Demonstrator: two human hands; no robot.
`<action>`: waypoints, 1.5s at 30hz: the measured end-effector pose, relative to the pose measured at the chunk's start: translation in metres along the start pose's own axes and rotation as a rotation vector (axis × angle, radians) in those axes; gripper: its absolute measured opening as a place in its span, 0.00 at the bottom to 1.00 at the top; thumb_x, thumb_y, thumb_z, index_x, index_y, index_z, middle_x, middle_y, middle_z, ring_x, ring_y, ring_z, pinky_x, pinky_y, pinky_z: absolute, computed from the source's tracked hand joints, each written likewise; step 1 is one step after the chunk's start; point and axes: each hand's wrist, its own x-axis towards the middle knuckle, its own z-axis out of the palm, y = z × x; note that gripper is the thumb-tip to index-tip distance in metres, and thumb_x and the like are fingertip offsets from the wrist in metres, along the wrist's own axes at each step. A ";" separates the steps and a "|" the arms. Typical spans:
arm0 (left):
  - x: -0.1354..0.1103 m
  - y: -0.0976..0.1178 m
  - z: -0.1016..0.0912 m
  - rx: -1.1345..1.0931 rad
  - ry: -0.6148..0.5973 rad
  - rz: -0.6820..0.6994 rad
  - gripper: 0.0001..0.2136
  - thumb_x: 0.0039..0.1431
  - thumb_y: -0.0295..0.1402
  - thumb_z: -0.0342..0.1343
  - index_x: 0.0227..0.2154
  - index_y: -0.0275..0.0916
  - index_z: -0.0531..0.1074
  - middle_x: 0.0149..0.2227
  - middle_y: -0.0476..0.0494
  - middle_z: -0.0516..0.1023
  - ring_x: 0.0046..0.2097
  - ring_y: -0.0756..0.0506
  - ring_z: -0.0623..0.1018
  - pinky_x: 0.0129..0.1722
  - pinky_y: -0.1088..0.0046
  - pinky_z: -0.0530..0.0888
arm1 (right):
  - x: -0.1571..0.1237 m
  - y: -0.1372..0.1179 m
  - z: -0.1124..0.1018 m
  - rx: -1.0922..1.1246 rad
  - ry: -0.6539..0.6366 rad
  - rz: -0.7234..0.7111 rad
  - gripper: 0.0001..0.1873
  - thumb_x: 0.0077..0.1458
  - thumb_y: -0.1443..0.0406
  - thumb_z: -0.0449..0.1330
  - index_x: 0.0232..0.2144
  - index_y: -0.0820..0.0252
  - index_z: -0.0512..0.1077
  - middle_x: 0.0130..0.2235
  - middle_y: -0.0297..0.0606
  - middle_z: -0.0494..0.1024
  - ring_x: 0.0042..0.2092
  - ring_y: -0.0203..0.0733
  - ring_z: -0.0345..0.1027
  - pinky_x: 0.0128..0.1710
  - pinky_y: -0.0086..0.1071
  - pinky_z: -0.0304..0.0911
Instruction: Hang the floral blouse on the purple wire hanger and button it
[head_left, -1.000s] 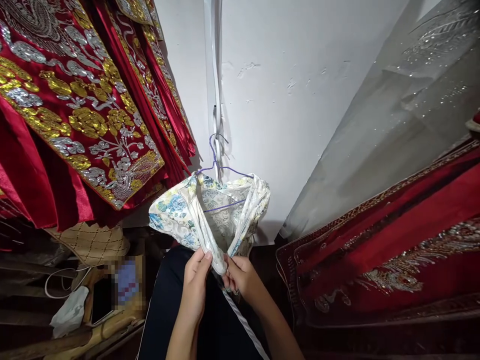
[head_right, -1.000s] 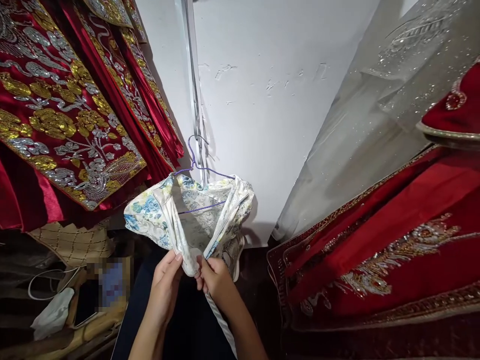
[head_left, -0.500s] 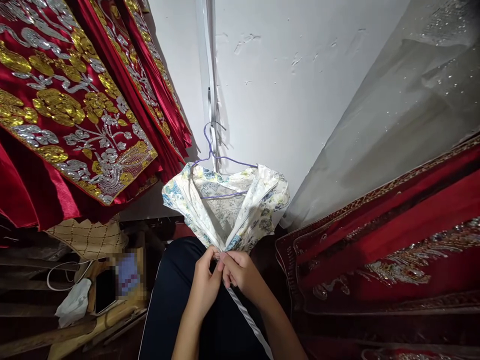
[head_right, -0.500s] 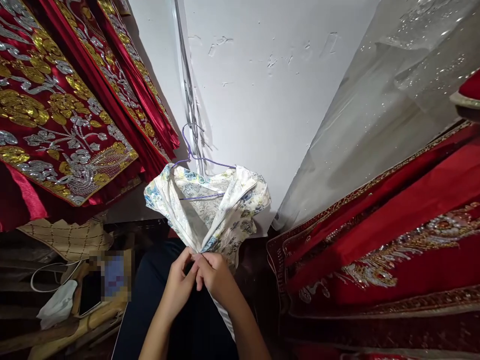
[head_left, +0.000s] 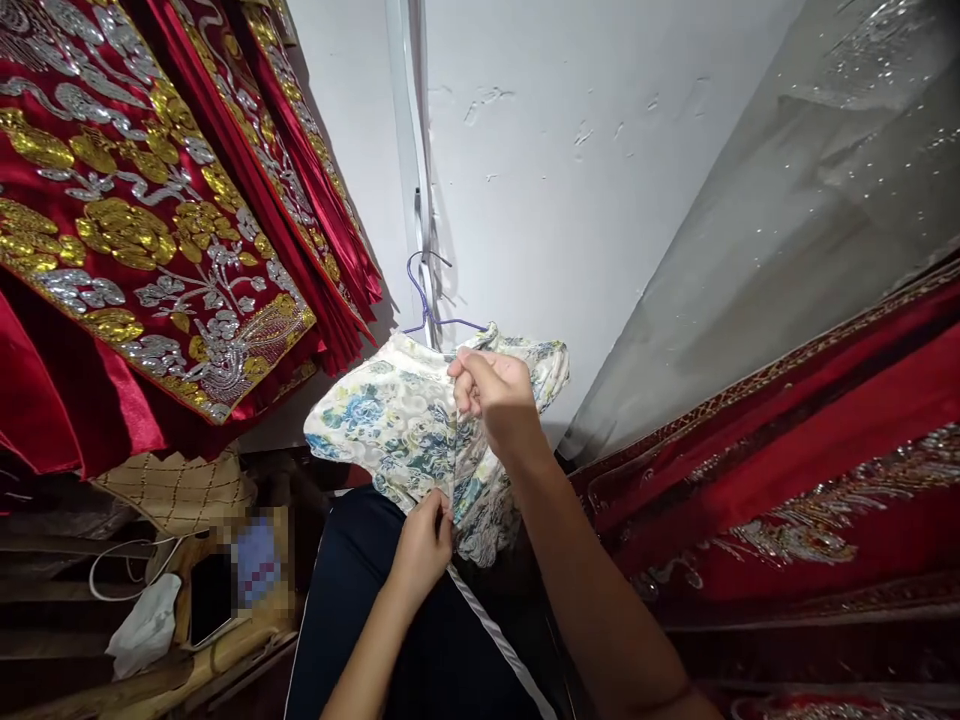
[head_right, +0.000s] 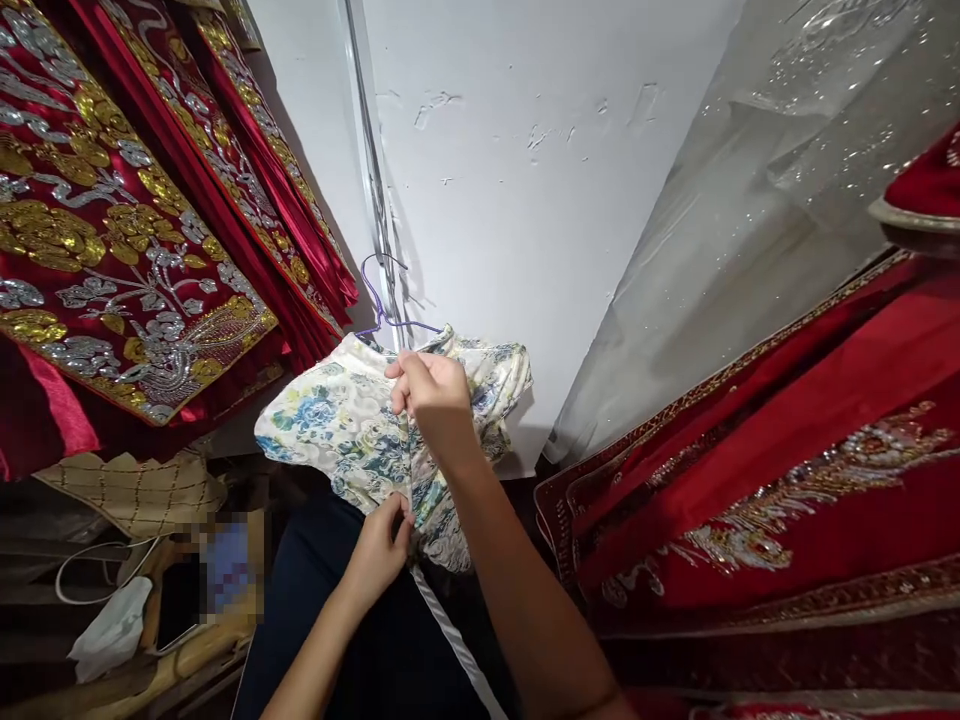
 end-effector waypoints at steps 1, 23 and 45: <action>0.003 0.003 -0.005 0.019 -0.016 -0.008 0.05 0.61 0.30 0.50 0.29 0.41 0.65 0.26 0.50 0.68 0.28 0.46 0.69 0.30 0.73 0.61 | -0.004 -0.001 0.001 -0.005 0.000 0.007 0.16 0.59 0.57 0.56 0.25 0.60 0.70 0.15 0.28 0.66 0.17 0.29 0.51 0.18 0.25 0.48; 0.082 0.137 -0.119 -0.065 0.576 0.464 0.07 0.67 0.35 0.53 0.39 0.39 0.72 0.33 0.48 0.76 0.34 0.50 0.78 0.37 0.73 0.74 | -0.023 0.073 -0.012 -0.271 -0.052 0.026 0.16 0.61 0.60 0.54 0.21 0.57 0.67 0.14 0.27 0.62 0.17 0.34 0.55 0.20 0.29 0.50; 0.072 0.147 -0.121 -0.363 0.502 0.428 0.07 0.65 0.37 0.57 0.37 0.38 0.74 0.29 0.49 0.73 0.30 0.51 0.74 0.33 0.77 0.72 | -0.018 0.052 0.006 -0.324 -0.155 -0.084 0.12 0.61 0.62 0.53 0.28 0.58 0.72 0.22 0.30 0.72 0.24 0.34 0.62 0.26 0.28 0.57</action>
